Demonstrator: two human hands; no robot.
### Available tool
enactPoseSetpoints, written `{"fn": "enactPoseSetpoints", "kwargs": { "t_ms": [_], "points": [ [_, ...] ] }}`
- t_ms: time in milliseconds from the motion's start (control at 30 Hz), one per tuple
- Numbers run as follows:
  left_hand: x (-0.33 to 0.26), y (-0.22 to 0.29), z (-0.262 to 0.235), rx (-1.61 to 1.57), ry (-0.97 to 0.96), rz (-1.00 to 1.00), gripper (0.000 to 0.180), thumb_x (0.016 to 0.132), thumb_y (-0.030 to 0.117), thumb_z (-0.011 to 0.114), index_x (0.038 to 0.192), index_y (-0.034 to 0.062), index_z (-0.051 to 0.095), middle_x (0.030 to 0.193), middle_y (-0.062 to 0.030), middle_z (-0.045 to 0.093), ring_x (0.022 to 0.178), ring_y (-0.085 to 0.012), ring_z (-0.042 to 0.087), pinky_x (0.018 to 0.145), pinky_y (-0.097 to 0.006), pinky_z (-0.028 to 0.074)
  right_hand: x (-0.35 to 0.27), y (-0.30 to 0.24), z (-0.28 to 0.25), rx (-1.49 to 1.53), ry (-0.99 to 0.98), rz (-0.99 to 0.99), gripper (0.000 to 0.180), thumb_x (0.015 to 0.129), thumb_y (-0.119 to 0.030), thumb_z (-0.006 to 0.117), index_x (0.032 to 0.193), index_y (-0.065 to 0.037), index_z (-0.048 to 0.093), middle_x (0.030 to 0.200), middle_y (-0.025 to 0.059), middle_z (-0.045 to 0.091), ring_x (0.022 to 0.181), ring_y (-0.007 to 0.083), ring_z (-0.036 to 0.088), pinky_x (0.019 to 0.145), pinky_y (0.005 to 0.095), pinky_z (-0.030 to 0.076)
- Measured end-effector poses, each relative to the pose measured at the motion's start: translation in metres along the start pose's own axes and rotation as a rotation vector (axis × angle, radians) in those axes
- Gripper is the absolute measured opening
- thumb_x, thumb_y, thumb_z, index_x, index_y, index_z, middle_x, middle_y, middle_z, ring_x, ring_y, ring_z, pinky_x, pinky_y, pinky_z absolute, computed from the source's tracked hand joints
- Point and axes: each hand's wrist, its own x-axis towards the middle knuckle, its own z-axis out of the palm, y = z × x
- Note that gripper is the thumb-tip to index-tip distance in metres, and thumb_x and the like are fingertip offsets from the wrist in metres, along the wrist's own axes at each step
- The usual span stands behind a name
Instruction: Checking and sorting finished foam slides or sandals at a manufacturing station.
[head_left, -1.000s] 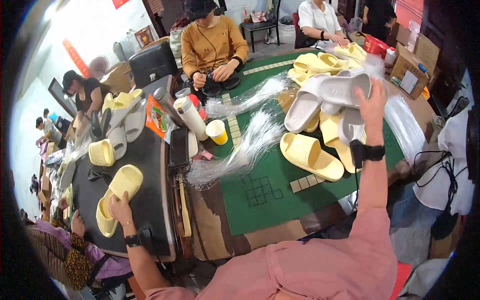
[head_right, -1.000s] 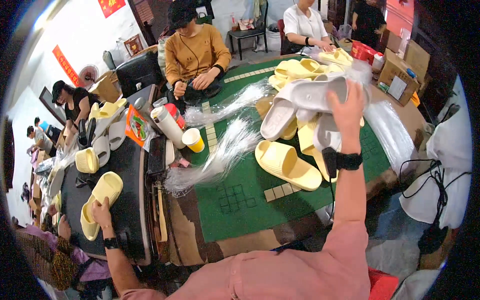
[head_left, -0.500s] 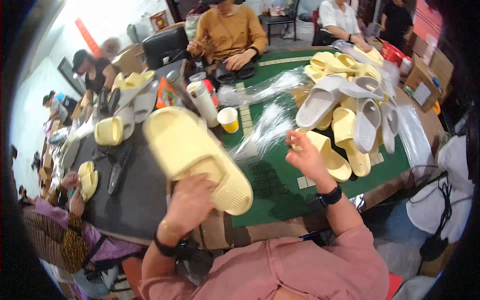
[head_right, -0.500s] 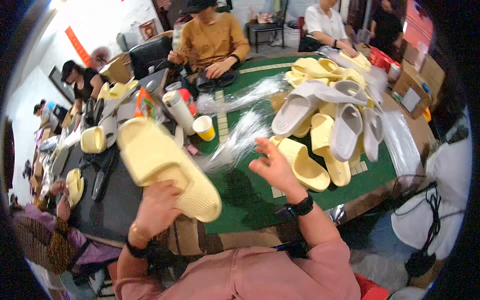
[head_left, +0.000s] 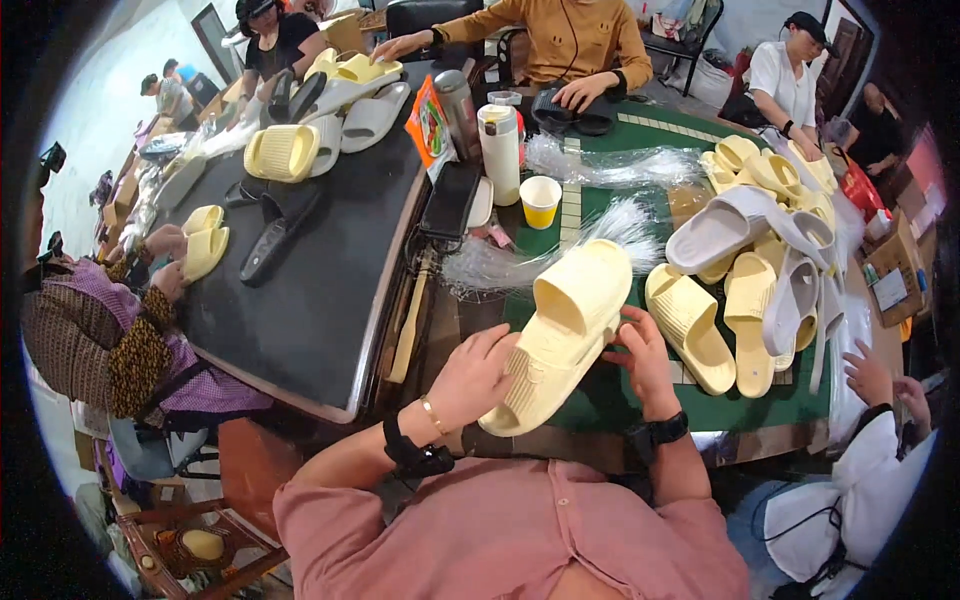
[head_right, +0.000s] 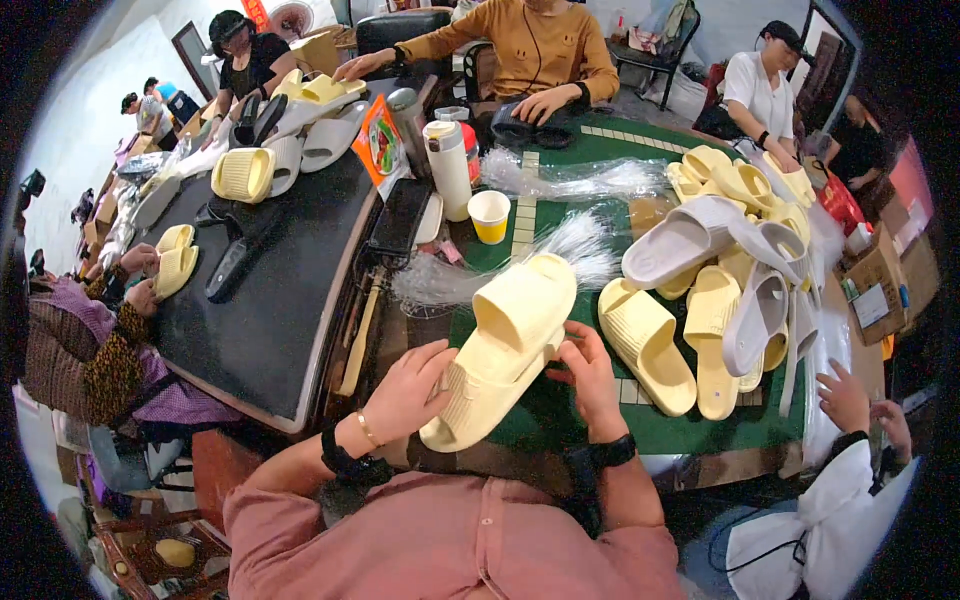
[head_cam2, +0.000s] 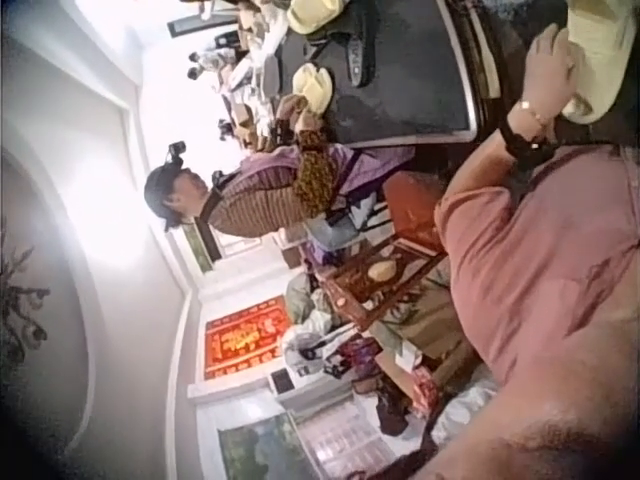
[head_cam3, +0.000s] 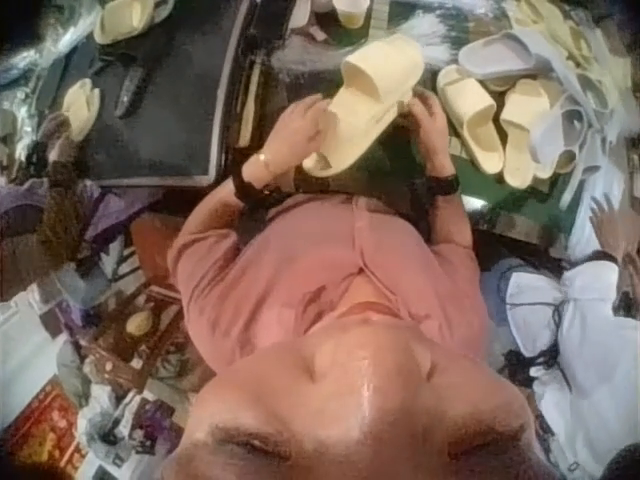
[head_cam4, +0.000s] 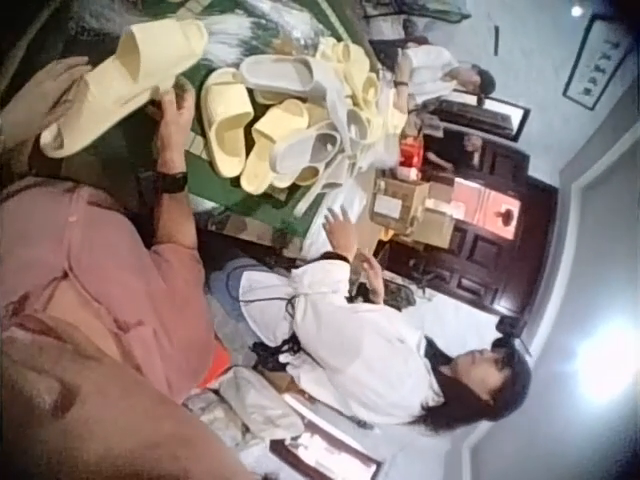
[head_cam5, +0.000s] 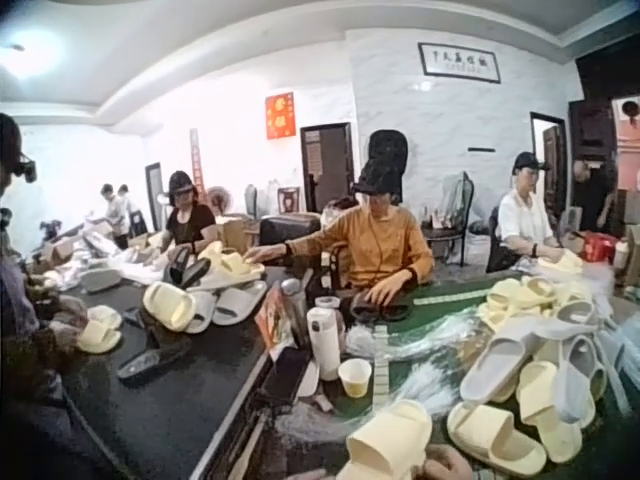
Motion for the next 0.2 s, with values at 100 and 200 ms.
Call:
{"fn": "enactPoseSetpoints", "kwargs": {
  "t_ms": [100, 200],
  "points": [
    [-0.014, 0.002, 0.007, -0.321, -0.202, -0.25, 0.086, 0.074, 0.033, 0.08, 0.141, 0.0002, 0.037, 0.135, -0.0256, 0.046, 0.123, -0.0403, 0.048, 0.104, -0.043, 0.04, 0.002, 0.004, -0.005, -0.013, -0.024, 0.054, 0.042, 0.097, -0.029, 0.053, 0.131, -0.005, 0.047, 0.112, 0.0035, 0.06, 0.099, 0.0136, 0.058, 0.08, 0.0323, 0.053],
    [-0.027, 0.003, 0.019, -0.274, -0.345, -0.24, 0.094, 0.072, 0.039, 0.079, 0.147, 0.008, 0.031, 0.139, -0.022, 0.044, 0.123, -0.0378, 0.049, 0.104, -0.044, 0.04, 0.008, 0.007, -0.008, -0.091, 0.025, 0.09, 0.045, 0.098, -0.037, 0.052, 0.131, -0.006, 0.048, 0.112, 0.0007, 0.059, 0.099, 0.0117, 0.057, 0.081, 0.0349, 0.052]
  ]
}}
